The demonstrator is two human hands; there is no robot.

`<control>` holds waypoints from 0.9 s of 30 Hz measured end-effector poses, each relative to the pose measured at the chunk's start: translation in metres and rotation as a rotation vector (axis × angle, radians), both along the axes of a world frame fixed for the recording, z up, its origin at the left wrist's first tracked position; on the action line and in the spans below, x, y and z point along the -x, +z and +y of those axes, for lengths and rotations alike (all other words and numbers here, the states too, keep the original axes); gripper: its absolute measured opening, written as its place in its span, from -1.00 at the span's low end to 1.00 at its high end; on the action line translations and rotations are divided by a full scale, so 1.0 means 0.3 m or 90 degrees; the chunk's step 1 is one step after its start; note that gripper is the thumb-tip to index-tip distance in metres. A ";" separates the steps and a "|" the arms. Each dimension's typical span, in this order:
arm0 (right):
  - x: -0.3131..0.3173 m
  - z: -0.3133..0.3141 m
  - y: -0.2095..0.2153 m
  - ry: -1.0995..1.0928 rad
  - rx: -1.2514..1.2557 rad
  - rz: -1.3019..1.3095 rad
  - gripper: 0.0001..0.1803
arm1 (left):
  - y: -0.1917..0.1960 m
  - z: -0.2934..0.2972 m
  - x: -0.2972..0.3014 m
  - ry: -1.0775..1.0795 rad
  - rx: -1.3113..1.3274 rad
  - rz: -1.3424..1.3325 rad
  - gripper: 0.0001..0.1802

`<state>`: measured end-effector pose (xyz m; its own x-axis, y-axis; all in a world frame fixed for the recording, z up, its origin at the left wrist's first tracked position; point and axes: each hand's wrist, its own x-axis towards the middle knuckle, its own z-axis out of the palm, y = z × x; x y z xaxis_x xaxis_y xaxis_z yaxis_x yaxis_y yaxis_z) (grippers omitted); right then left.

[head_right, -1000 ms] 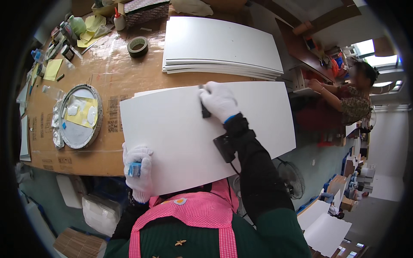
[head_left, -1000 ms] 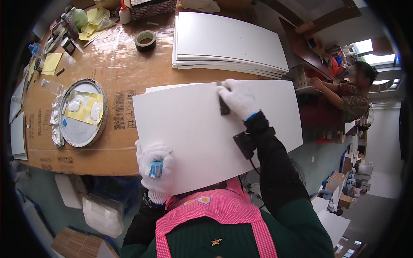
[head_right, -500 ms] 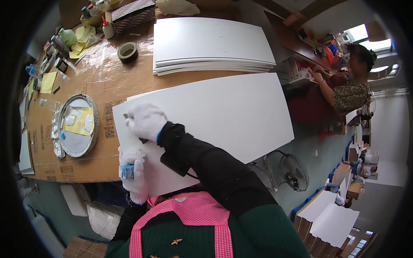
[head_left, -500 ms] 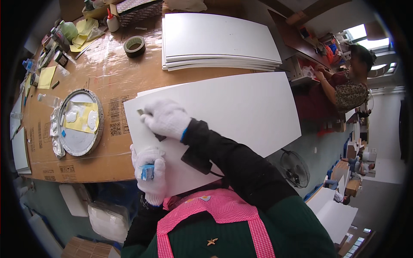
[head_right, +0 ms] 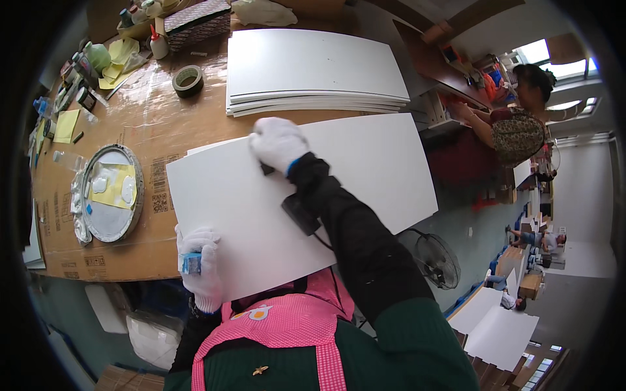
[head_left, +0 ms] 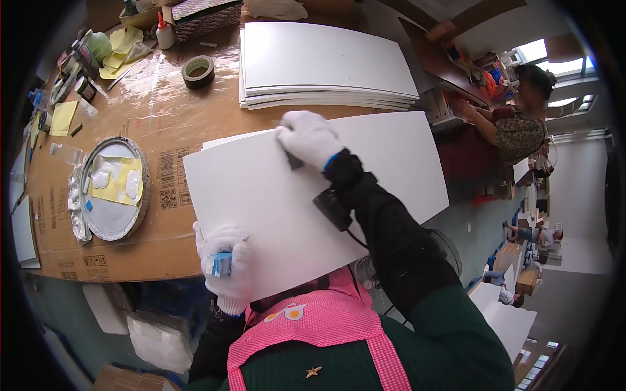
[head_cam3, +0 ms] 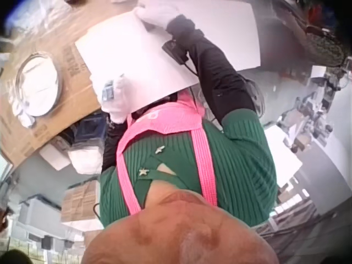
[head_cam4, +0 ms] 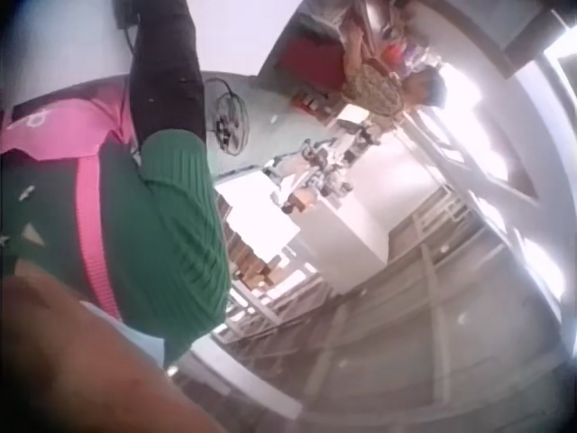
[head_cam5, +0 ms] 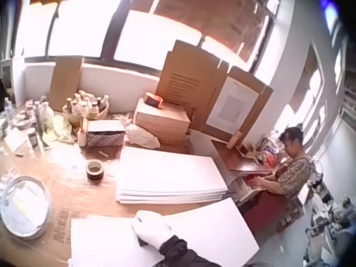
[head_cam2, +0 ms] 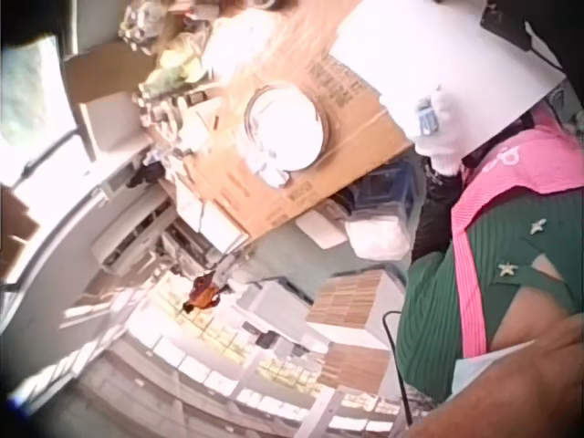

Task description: Inspecting and cleaning white furniture panels in a workshop environment.

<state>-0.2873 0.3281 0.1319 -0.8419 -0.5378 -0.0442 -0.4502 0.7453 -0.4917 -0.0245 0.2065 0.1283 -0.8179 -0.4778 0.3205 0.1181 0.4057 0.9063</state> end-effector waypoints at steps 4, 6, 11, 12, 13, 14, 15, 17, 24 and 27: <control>-0.172 -0.340 -0.039 0.129 -0.021 -0.014 -0.75 | -0.013 0.031 0.034 -0.017 -0.009 0.010 -0.93; -0.216 -0.380 -0.027 0.172 -0.075 -0.085 -0.75 | -0.028 0.020 0.019 -0.006 0.014 -0.001 -0.93; -0.081 0.000 0.026 0.003 0.005 -0.014 -0.69 | -0.015 0.024 0.016 -0.009 0.009 0.003 -0.93; -0.025 0.102 0.045 -0.060 -0.029 -0.055 -0.68 | -0.019 0.012 -0.003 0.007 0.016 -0.006 -0.93; 0.051 0.251 0.024 -0.107 -0.050 -0.021 -0.66 | -0.018 0.009 -0.008 0.015 0.018 -0.007 -0.93; 0.149 0.446 -0.013 -0.174 -0.055 -0.012 -0.66 | -0.010 0.013 0.001 0.004 0.025 -0.005 -0.93; 0.241 0.677 -0.057 -0.256 -0.073 0.053 -0.64 | -0.002 0.024 0.017 -0.009 0.033 -0.002 -0.93; 0.343 1.065 -0.043 -0.407 -0.067 -0.011 -0.63 | 0.002 0.029 0.025 -0.014 0.030 -0.006 -0.93; 0.385 1.236 0.101 -0.451 0.148 -0.109 -0.65 | -0.023 0.015 0.017 -0.012 -0.015 0.046 -0.90; 0.280 0.808 0.077 -0.295 0.114 -0.315 -0.67 | -0.006 0.002 0.010 -0.004 -0.003 0.044 -0.92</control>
<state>-0.3711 0.5704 0.1550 -0.8900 -0.1629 -0.4259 0.2032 0.6945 -0.6902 -0.0275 0.2071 0.1264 -0.7963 -0.4750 0.3745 0.1833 0.4005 0.8978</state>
